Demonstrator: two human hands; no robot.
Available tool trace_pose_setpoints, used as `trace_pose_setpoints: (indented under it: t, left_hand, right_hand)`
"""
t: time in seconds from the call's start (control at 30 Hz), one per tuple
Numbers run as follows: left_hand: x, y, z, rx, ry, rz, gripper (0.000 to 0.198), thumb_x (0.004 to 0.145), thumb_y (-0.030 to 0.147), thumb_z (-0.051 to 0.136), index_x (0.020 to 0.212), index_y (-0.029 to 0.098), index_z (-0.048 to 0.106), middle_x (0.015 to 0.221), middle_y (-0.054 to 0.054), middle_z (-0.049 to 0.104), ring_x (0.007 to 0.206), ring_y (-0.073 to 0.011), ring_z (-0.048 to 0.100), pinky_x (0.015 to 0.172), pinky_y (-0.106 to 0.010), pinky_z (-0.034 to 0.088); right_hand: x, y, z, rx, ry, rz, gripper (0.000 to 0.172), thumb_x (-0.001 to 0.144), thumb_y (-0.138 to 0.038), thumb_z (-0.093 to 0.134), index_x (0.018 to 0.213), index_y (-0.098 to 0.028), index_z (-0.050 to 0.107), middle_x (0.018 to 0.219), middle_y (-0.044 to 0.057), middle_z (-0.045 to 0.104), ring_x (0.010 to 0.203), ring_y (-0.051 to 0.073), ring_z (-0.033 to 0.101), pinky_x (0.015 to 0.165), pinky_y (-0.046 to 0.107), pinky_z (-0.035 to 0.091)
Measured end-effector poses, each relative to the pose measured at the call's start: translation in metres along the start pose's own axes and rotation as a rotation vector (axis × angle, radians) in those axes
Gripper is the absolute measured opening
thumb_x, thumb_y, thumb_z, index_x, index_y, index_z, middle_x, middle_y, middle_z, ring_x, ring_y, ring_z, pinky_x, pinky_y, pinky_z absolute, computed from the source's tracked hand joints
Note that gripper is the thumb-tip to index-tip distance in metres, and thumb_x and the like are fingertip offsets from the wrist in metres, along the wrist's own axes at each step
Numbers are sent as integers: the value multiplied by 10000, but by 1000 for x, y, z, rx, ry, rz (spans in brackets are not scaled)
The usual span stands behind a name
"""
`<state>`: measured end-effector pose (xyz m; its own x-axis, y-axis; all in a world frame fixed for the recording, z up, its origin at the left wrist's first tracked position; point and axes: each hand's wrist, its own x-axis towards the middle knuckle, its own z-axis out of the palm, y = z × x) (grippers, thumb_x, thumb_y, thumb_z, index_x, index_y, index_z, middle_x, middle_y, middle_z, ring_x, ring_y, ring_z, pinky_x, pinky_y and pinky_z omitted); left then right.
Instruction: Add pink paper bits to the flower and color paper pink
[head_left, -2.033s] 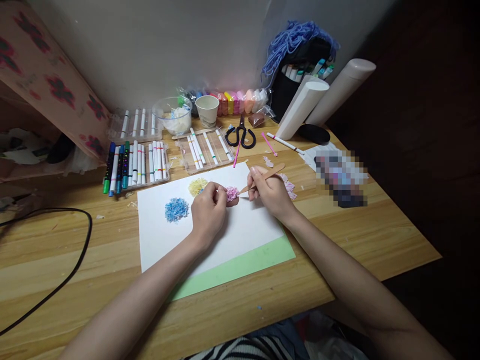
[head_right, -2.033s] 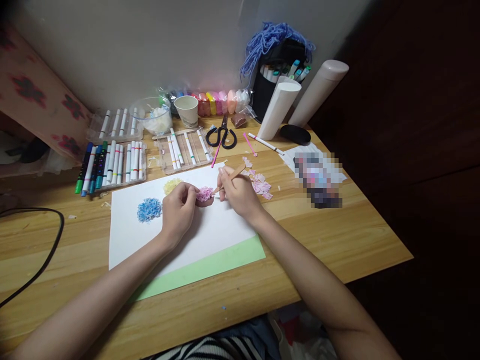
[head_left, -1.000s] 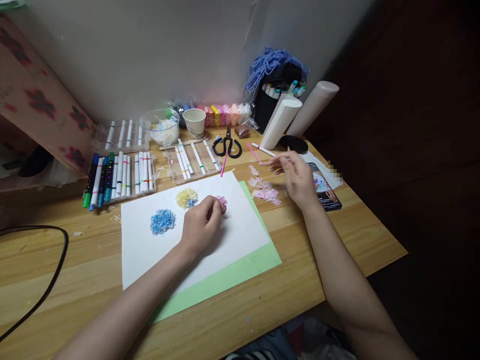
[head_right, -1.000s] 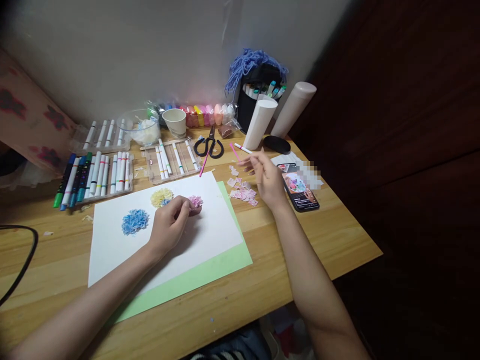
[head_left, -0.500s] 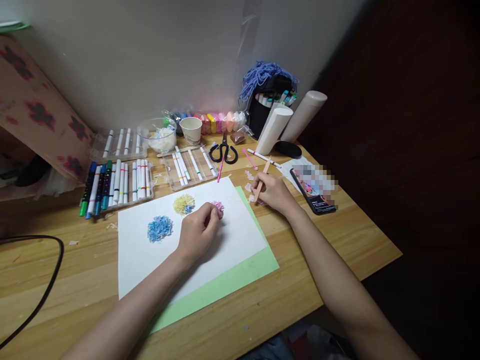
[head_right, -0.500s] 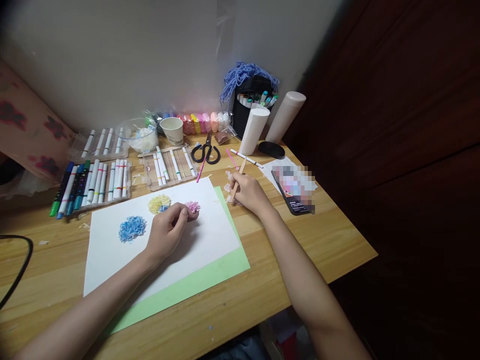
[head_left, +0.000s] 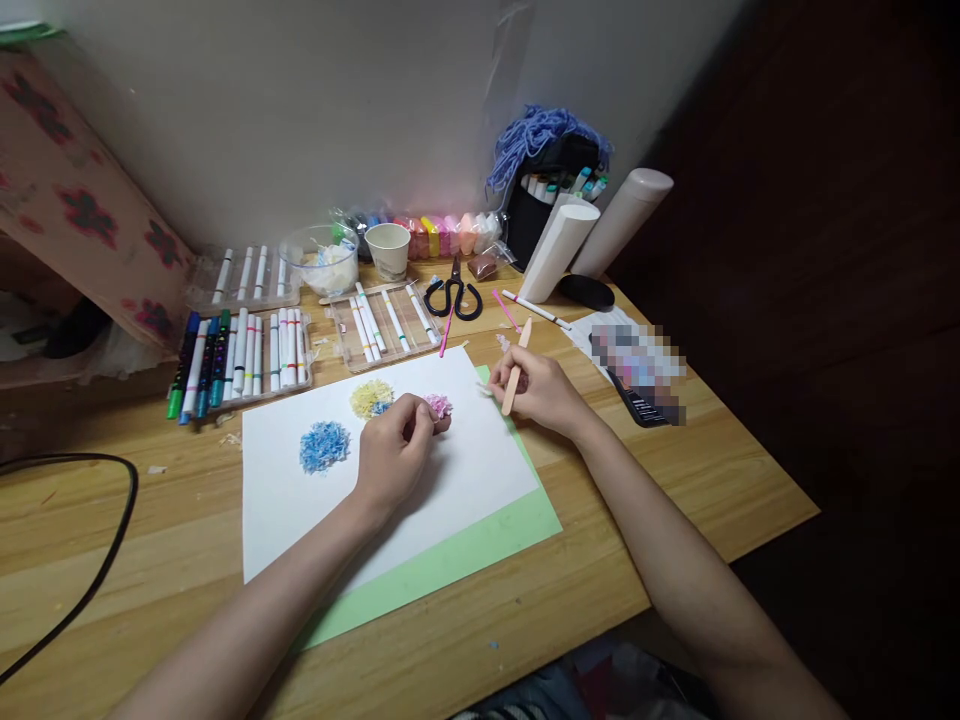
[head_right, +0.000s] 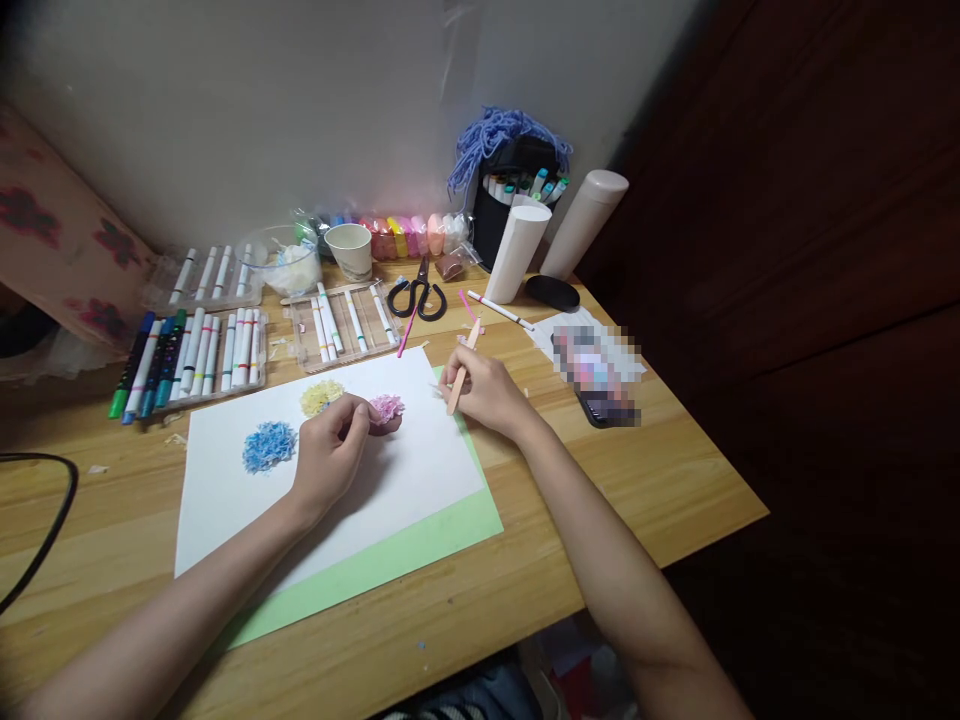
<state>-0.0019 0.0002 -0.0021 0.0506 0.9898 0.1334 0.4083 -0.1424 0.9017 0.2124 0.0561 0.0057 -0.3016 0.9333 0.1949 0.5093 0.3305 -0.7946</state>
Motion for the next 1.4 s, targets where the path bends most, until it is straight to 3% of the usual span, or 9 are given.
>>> trace_pose_setpoints:
  t: [0.1,0.2,0.43,0.57,0.63,0.73,0.8,0.93,1.4]
  left_hand:
    - [1,1,0,27,24,-19,255,912,320,409,724,209,540,711,-15,694,606,-148,614,608,-259,433]
    - [0,1,1,140,15,10,252,899,310,431,725,204,578,681,-7,681,561,-135,560,574,-246,393]
    - [0,0,2,290,12,46,241,880,317,476,737,188,621,596,11,615,520,-115,487,546,-232,338]
    - [0,0,2,283,31,28,241,882,314,476,712,189,593,550,25,566,505,-111,466,533,-233,322]
    - [0,0,1,268,34,12,234,886,311,473,721,193,590,580,20,594,518,-113,480,543,-236,332]
    - [0,0,1,231,44,-16,234,891,306,465,716,196,576,632,8,638,546,-119,510,558,-237,349]
    - [0,0,1,221,60,-30,243,890,309,466,697,195,559,633,5,642,548,-120,515,557,-237,351]
    - [1,-1,2,217,75,-51,256,891,314,457,686,191,551,617,9,628,554,-121,527,560,-232,354]
    - [2,0,3,206,108,-34,250,873,291,474,654,185,530,562,29,565,516,-99,461,538,-226,334]
  right_hand:
    - [-4,-13,10,23,-77,-83,197,721,-157,609,711,-216,421,766,12,629,681,149,574,628,261,421]
    - [-6,-21,19,26,-64,-134,221,718,-119,593,705,-222,398,760,7,633,681,151,576,656,271,416]
    - [-7,-18,30,-78,-159,-165,171,754,-125,572,720,-214,429,708,0,584,671,156,541,627,260,388]
    - [-8,-20,26,21,-188,-113,162,779,-230,626,722,-200,478,695,-7,580,648,141,532,603,248,377]
    - [-8,-20,21,142,-161,-56,173,862,-336,547,767,-194,518,704,-2,591,632,133,530,594,248,377]
    - [-7,-18,14,356,-138,35,380,966,-428,301,880,-194,587,636,-12,553,560,121,484,536,239,352]
    - [-7,-15,11,434,-185,76,452,970,-455,275,830,-184,609,570,-21,508,512,111,443,497,233,327]
    - [-7,-6,12,476,-244,146,478,949,-499,341,687,-174,573,532,-21,491,494,100,446,481,224,331]
    - [-7,-2,19,512,-215,155,472,939,-529,364,717,-170,576,565,-17,529,525,88,475,500,210,343]
